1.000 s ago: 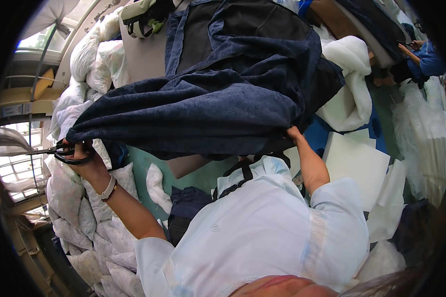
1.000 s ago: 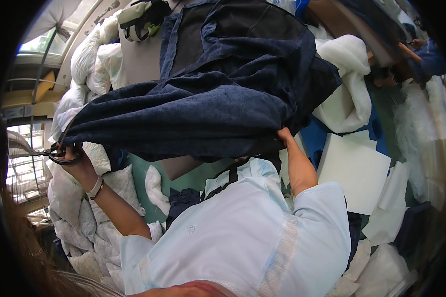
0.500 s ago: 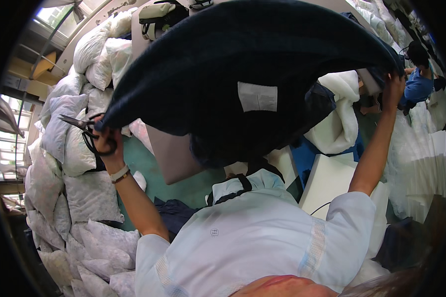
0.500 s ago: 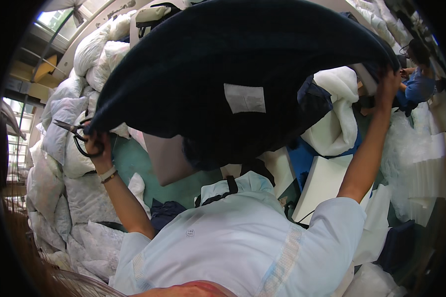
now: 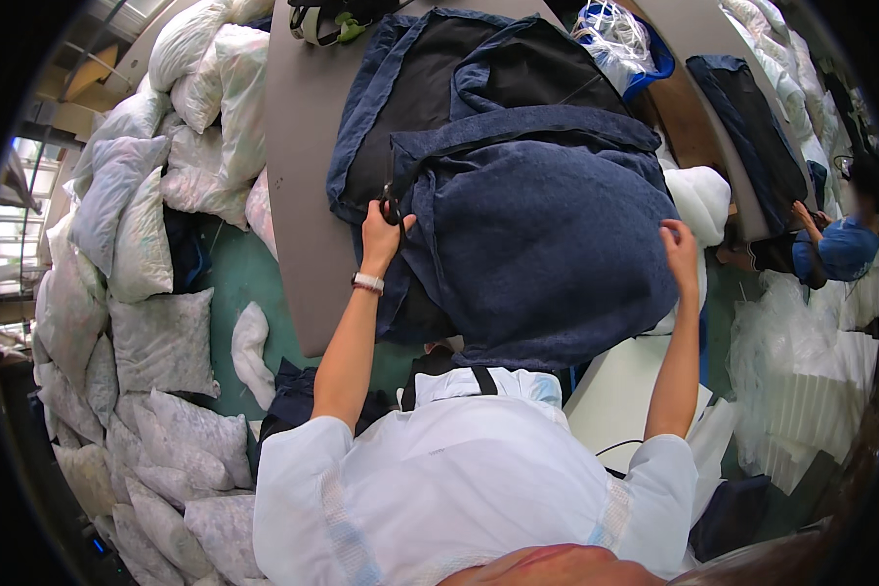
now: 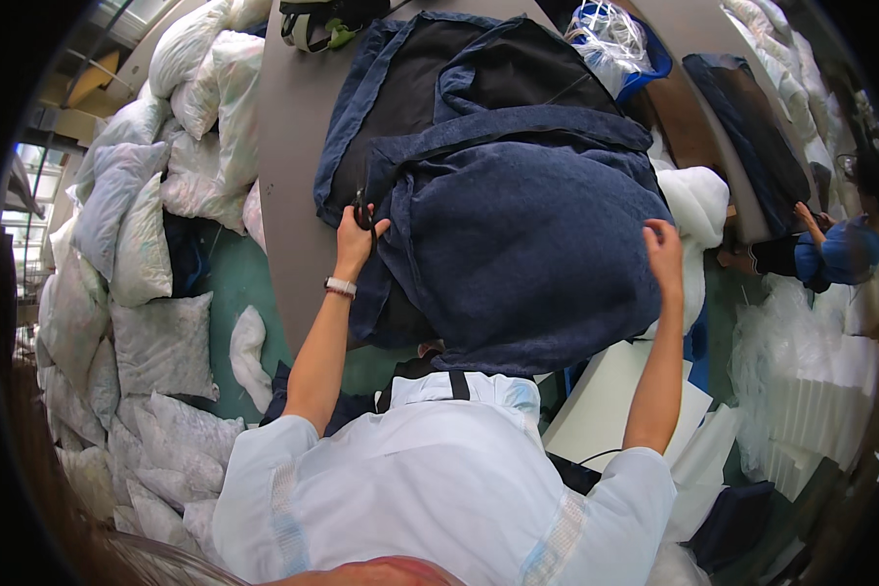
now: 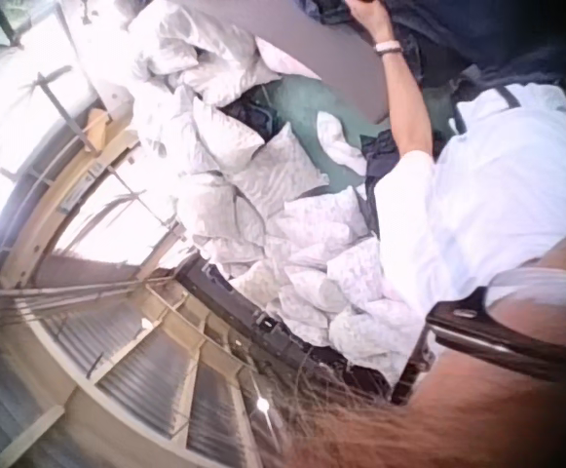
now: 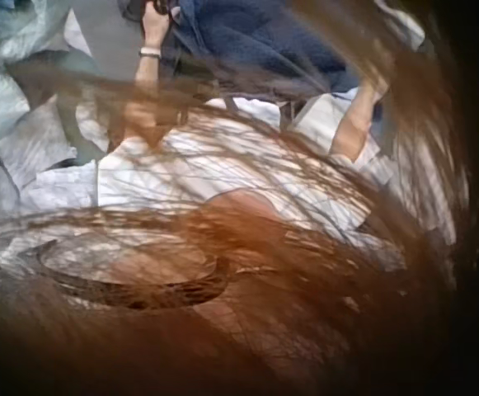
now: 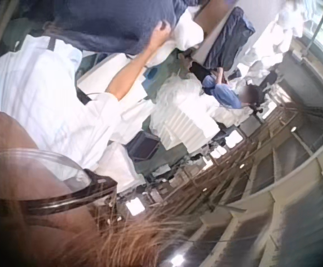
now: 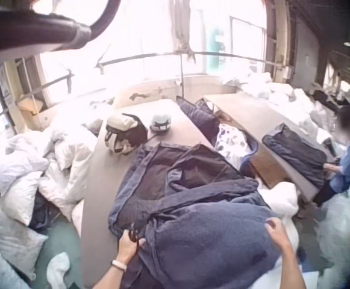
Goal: The person cuts and trims fabric cushion covers using scissors, repeatedly turning, folding, and repositioning the covers on the table.
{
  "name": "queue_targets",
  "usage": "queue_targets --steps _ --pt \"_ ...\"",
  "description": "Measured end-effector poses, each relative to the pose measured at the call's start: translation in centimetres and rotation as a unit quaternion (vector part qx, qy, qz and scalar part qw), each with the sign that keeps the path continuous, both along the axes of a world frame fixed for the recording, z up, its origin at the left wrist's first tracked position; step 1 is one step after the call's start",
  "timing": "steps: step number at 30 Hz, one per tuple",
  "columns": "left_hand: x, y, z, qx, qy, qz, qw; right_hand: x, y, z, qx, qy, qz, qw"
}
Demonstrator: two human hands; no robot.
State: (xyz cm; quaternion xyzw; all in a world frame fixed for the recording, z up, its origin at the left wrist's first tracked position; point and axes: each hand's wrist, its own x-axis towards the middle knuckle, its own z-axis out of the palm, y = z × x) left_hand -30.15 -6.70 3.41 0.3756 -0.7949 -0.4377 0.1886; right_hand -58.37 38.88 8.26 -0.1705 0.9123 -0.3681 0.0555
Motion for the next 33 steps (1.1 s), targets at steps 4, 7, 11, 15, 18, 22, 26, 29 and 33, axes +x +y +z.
queue_targets --steps 4,7,11,15,18,22,26,29,33 --pt "-7.6 -1.3 -2.6 -0.128 -0.135 0.021 0.982 4.4 -13.3 -1.0 -0.119 -0.076 0.171 0.975" --pt "-10.3 -4.1 -5.7 -0.257 -0.213 0.022 0.942 7.1 -22.9 -2.1 -0.194 -0.091 0.199 0.956" --pt "-10.9 -7.5 -5.2 -0.098 -0.273 0.048 0.956 9.9 -31.2 -4.6 -0.207 -0.107 0.310 0.922" --pt "-10.4 -4.0 3.8 0.450 0.032 -0.053 0.891 10.3 -35.9 -10.9 -0.233 -0.230 0.128 0.936" --pt "-8.4 -2.4 8.4 0.461 0.052 -0.017 0.886 13.3 -37.5 -10.0 -0.241 -0.232 0.080 0.939" --pt "-7.4 -3.2 9.8 0.372 0.078 0.037 0.924 11.2 -34.6 -5.3 -0.284 -0.168 0.137 0.934" --pt "-8.5 -4.9 8.5 0.357 0.116 0.114 0.920 7.8 -27.8 -3.9 -0.274 -0.153 0.230 0.921" --pt "-9.6 -5.9 7.3 0.210 0.111 0.154 0.959 7.8 -23.1 -4.0 -0.350 -0.178 0.122 0.911" --pt "-8.8 -2.2 7.9 -0.185 0.013 0.146 0.972 11.0 -21.7 -2.1 -0.373 -0.139 -0.011 0.917"
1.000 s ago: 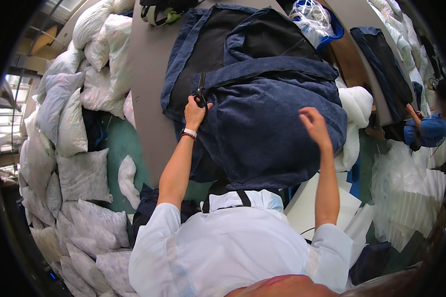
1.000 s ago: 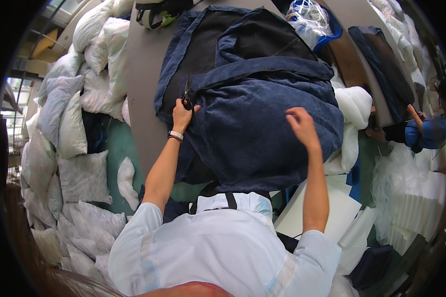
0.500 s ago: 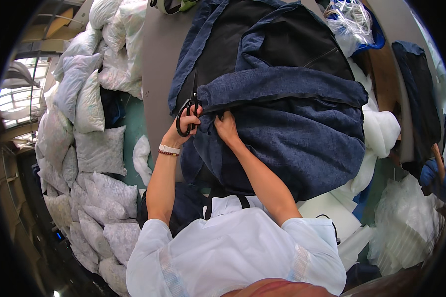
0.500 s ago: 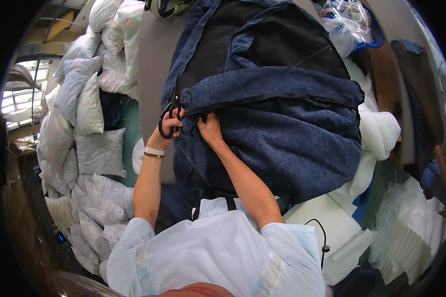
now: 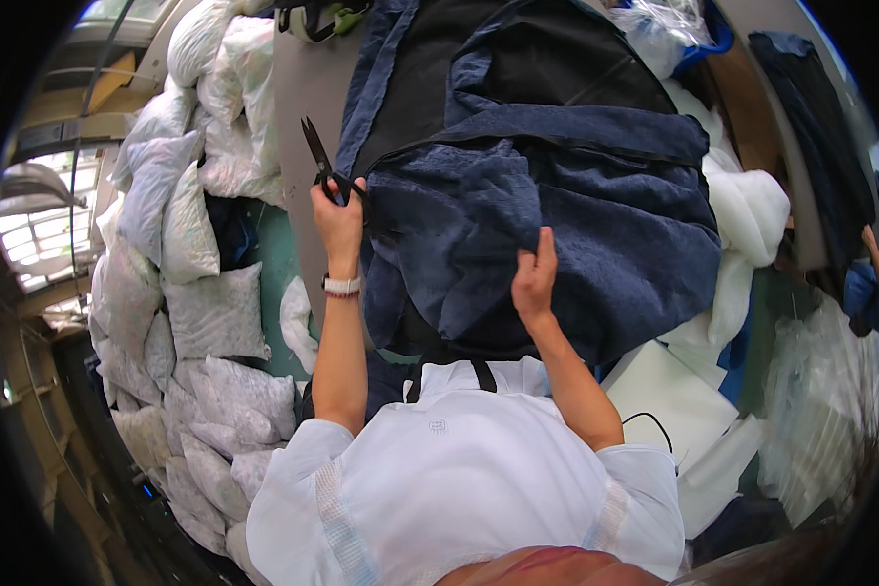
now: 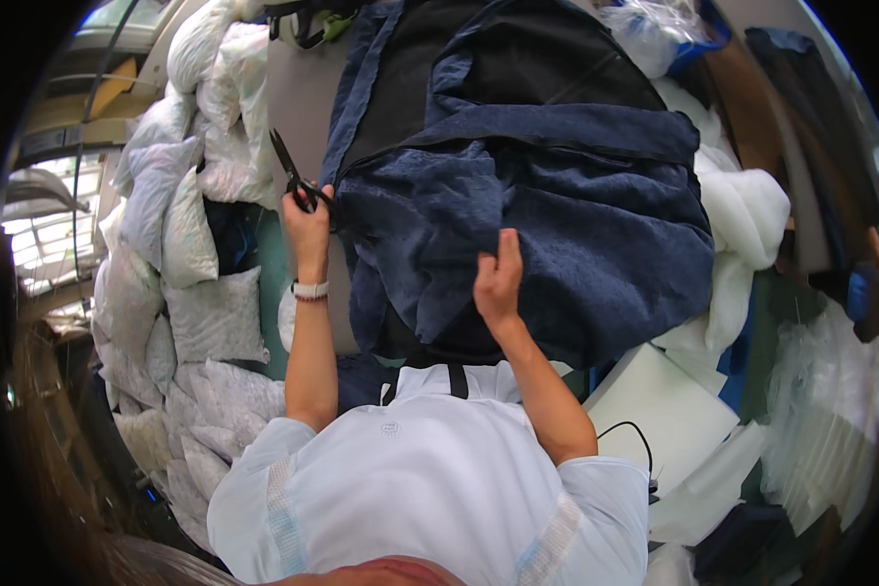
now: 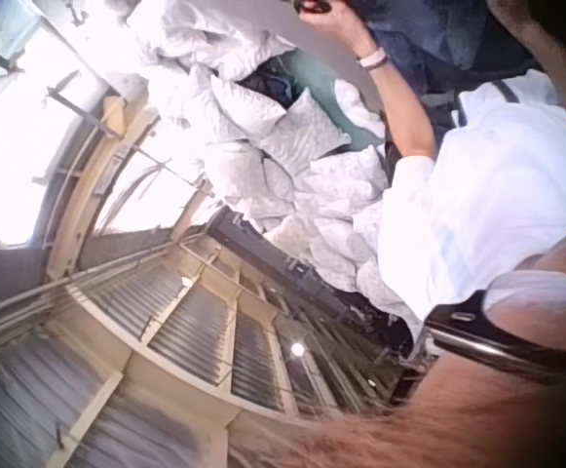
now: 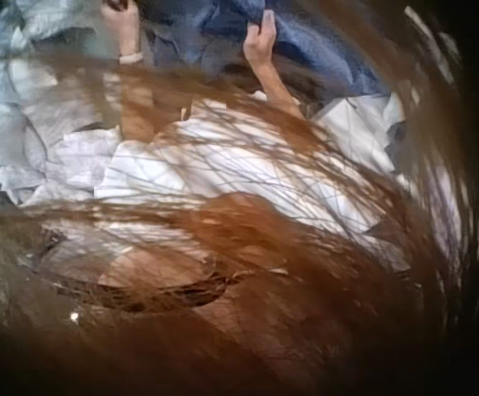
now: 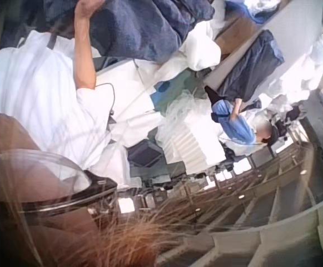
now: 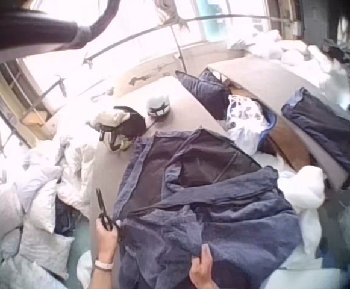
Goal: The person cuts and trims fabric cushion covers using scissors, repeatedly turning, folding, and repositioning the covers on the table.
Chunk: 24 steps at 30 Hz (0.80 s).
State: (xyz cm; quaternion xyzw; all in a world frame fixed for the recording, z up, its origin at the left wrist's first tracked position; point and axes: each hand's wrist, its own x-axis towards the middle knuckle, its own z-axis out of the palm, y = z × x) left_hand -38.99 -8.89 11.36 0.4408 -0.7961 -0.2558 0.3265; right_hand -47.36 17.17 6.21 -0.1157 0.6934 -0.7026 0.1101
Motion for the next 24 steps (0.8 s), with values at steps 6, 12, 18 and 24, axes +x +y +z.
queue_targets --steps 6,12,18,24 --pt "0.5 11.0 7.0 0.343 0.037 -0.196 0.918 3.3 -1.6 5.0 0.013 0.272 0.191 0.943" --pt "6.5 11.7 11.1 0.208 0.100 -0.137 0.963 -8.0 1.7 -3.0 0.123 0.278 -0.033 0.952" --pt "20.3 11.7 17.9 0.001 0.049 -0.102 0.994 -25.8 6.2 -18.1 0.163 0.182 0.019 0.970" --pt "33.6 16.7 21.2 0.039 0.297 0.129 0.945 -22.5 -1.3 -15.5 0.492 0.266 0.304 0.771"
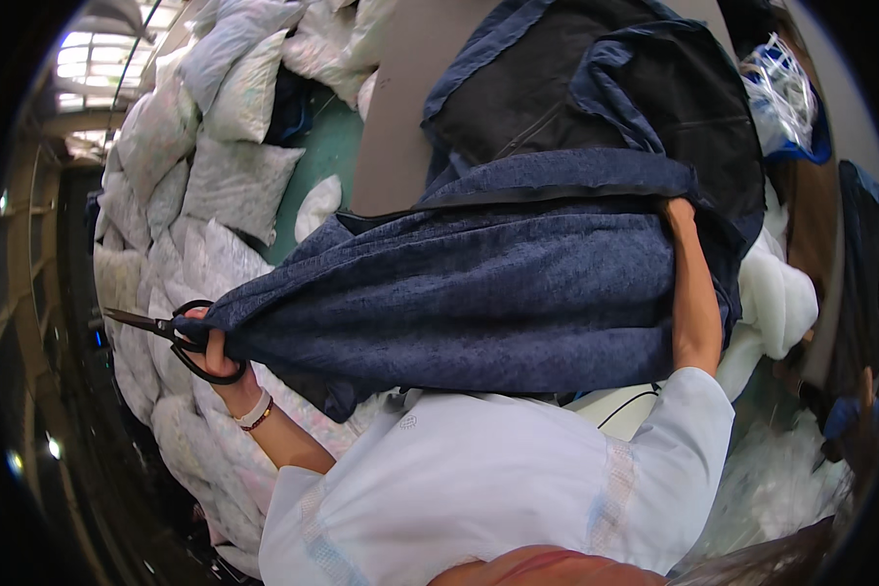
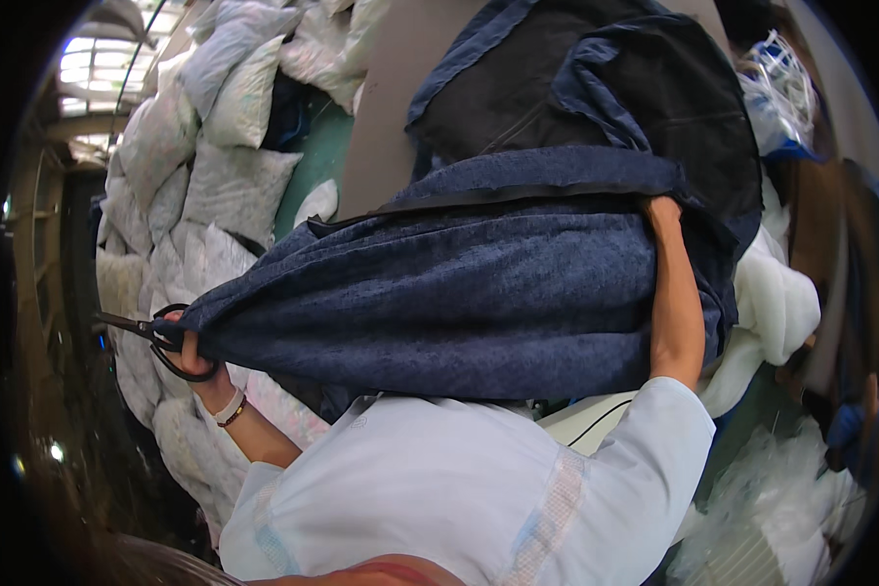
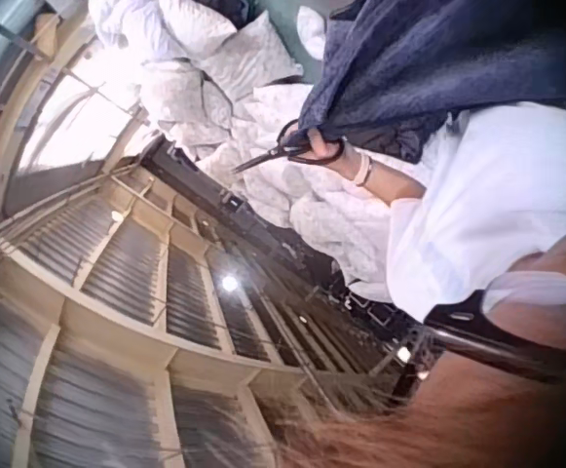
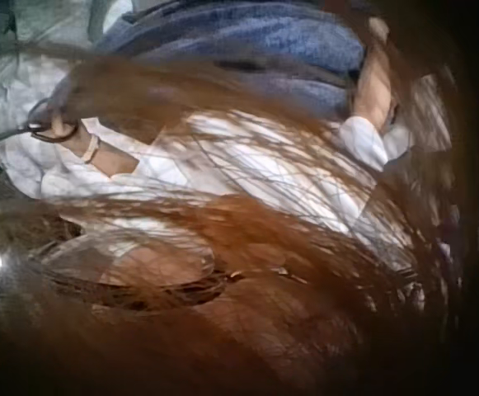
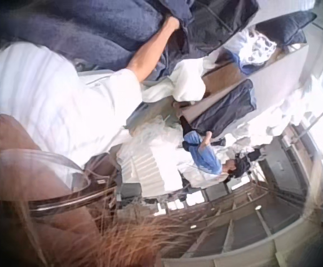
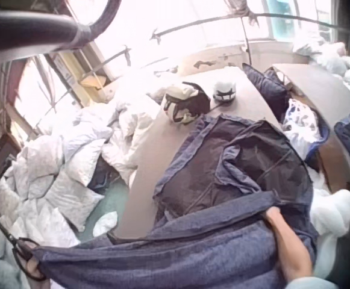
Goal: The person cuts and trims fabric cushion covers using scissors, repeatedly turning, folding, and repositioning the covers on the table.
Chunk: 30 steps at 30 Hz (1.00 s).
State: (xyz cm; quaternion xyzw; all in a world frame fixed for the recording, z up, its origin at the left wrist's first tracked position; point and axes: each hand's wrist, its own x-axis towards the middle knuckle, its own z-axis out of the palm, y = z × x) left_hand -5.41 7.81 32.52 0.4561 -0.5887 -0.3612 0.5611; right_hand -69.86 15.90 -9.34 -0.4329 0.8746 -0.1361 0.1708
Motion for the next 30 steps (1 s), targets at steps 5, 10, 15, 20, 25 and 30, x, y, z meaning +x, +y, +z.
queue_targets --steps 5,10,15,20,25,30 --pt "9.6 3.7 -1.1 0.004 0.111 0.165 0.980 10.7 -0.9 4.5 0.135 -0.043 0.272 0.952" --pt "21.1 9.1 -3.7 0.013 0.195 0.285 0.938 16.3 0.5 12.0 0.265 -0.318 0.194 0.890" --pt "30.6 11.6 -8.9 -0.043 0.273 0.341 0.898 26.3 -3.5 12.4 0.382 -0.250 0.469 0.756" --pt "40.1 11.8 -9.8 -0.082 0.146 0.490 0.856 40.6 -20.0 17.7 0.131 -0.160 0.700 0.683" --pt "55.6 18.8 -5.9 -0.195 0.059 0.649 0.733 59.4 -25.6 33.7 -0.373 -0.276 0.578 0.672" --pt "68.0 40.1 -7.5 -0.105 -0.536 0.709 0.447 72.0 -20.4 34.8 -0.477 -0.449 0.437 0.616"
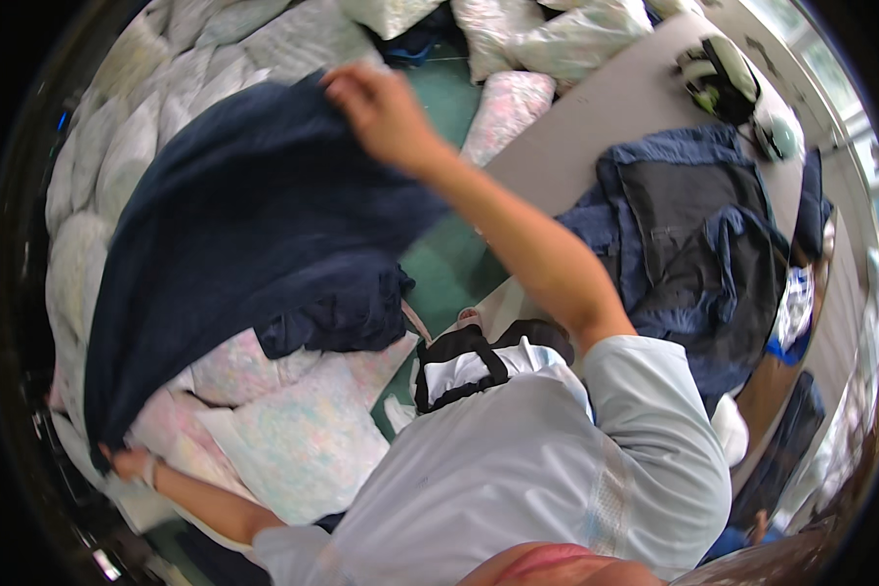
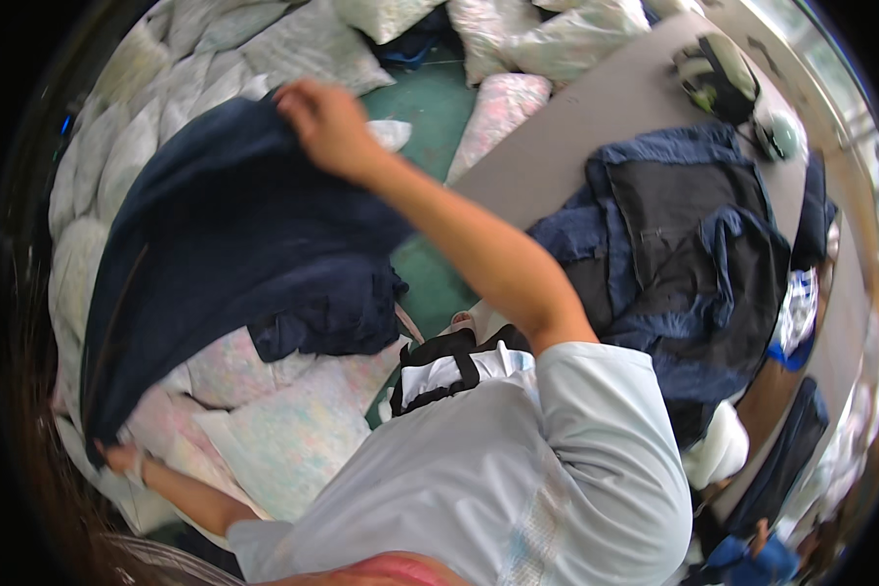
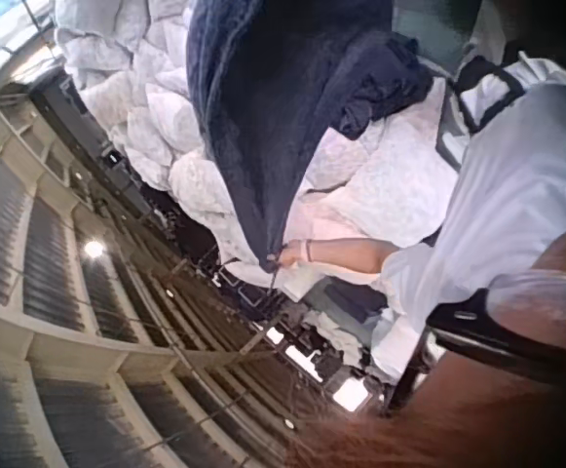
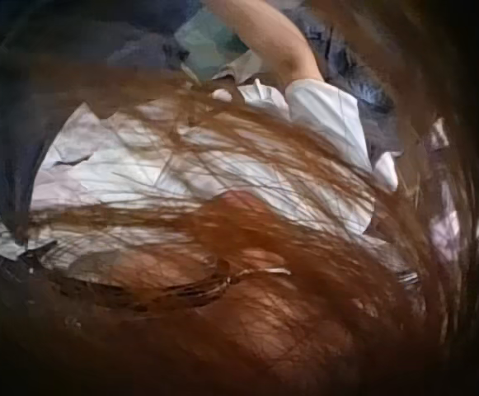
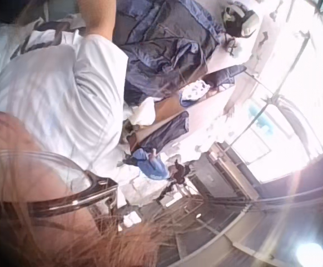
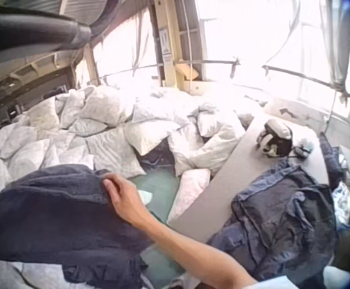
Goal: The person cuts and trims fabric cushion covers using scissors, repeatedly turning, folding, and repositioning the covers on the table.
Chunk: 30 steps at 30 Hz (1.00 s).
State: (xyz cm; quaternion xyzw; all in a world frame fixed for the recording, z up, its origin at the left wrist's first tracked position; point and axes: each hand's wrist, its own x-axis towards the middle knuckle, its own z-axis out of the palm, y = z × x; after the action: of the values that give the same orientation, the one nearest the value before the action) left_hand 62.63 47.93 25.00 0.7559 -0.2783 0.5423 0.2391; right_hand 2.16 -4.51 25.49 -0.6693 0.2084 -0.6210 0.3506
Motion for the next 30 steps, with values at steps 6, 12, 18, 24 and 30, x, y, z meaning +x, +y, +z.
queue_targets --steps 6,12,18,24,30 --pt "-4.0 9.8 -10.8 0.132 0.246 0.375 0.884 5.0 4.0 -20.7 0.205 0.233 0.119 0.943" --pt "-13.4 9.4 -26.2 0.110 0.691 0.438 0.565 -13.2 7.4 -34.8 0.378 0.473 -0.027 0.795" --pt "-30.6 -6.3 -40.4 -0.074 0.836 0.206 0.504 -39.1 13.2 -33.7 0.468 0.302 -0.503 0.660" --pt "-49.1 -31.7 -40.7 0.027 0.895 -0.085 0.436 -54.4 18.3 -31.5 0.583 0.124 -0.666 0.448" --pt "-68.8 -46.9 -26.7 0.201 0.915 -0.337 0.093 -61.5 19.2 -33.6 0.508 0.214 -0.734 0.397"
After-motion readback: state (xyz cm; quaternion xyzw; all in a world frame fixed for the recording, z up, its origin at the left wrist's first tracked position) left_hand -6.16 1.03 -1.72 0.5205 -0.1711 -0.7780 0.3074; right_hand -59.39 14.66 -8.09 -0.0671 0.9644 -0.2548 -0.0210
